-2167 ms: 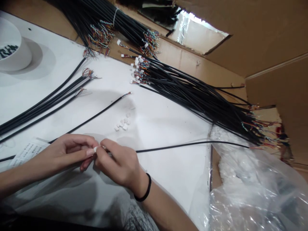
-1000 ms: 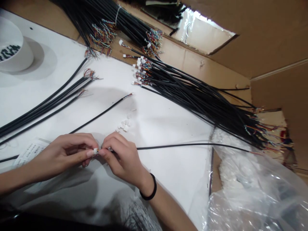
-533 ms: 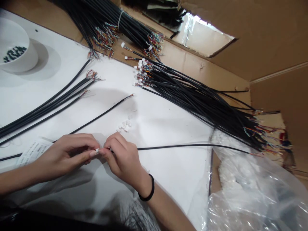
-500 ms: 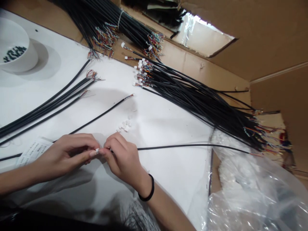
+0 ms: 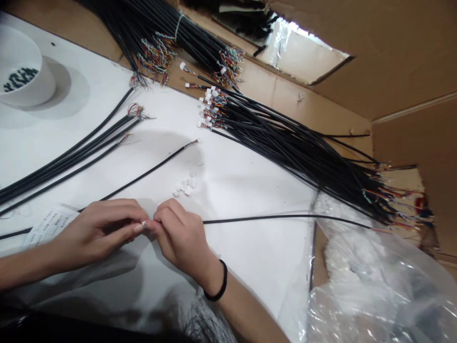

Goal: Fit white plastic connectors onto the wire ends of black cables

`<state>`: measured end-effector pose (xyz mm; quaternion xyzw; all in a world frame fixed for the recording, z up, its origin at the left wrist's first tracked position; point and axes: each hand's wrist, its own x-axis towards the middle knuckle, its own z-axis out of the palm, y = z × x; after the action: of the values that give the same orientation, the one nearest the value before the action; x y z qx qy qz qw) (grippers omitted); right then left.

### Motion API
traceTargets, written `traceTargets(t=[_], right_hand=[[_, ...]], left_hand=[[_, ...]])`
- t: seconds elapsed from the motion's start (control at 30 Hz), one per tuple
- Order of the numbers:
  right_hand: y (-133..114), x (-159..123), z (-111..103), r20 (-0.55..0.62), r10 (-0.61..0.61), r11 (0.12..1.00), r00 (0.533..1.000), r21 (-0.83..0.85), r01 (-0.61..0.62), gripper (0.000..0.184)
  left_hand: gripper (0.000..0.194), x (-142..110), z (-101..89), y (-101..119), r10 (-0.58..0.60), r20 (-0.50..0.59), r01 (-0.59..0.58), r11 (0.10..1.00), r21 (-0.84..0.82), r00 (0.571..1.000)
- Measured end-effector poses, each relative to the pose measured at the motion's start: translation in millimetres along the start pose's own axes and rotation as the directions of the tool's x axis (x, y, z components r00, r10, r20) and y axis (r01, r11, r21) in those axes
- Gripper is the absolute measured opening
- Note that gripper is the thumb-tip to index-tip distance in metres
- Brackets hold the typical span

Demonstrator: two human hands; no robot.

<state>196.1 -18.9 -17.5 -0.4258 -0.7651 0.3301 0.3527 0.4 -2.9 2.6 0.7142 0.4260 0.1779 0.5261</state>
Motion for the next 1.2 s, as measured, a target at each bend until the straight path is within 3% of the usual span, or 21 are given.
traceTargets(t=[0.27, 0.4, 0.57, 0.77, 1.0, 1.2], right_hand=[[1.5, -0.2, 0.8, 0.023, 0.019, 1.000, 1.000, 0.023, -0.020, 0.014], [1.9, -0.1, -0.1, -0.011, 0.000, 0.999, 1.000, 0.036, 0.001, 0.013], [1.2, -1.6, -0.7, -0.053, -0.046, 0.999, 0.997, -0.018, 0.045, 0.013], [0.6, -3.6, 2.0, -0.064, -0.118, 0.985, 0.991, -0.134, 0.109, 0.012], [0.8, -4.7, 4.6, -0.074, -0.165, 0.964, 0.983, -0.222, 0.145, 0.013], [1.9, -4.9, 5.6, -0.101, -0.181, 0.961, 0.978, -0.229, 0.154, 0.014]], left_hand=[[0.015, 0.7, 2.1, -2.2, 0.023, -0.028, -0.024, 0.999, -0.038, 0.999], [0.015, 2.2, 0.0, 2.6, -0.103, 0.012, 0.104, 0.985, -0.141, 0.995], [0.022, 3.3, -2.6, 7.6, -0.263, 0.094, 0.279, 0.902, -0.329, 0.960], [0.042, 4.8, -4.3, 7.6, -0.241, 0.100, 0.258, 0.940, -0.225, 0.965], [0.036, 5.2, -5.1, 9.2, -0.303, 0.152, 0.332, 0.913, -0.238, 0.941], [0.035, 5.9, -5.4, 8.9, -0.250, 0.157, 0.280, 0.934, -0.219, 0.955]])
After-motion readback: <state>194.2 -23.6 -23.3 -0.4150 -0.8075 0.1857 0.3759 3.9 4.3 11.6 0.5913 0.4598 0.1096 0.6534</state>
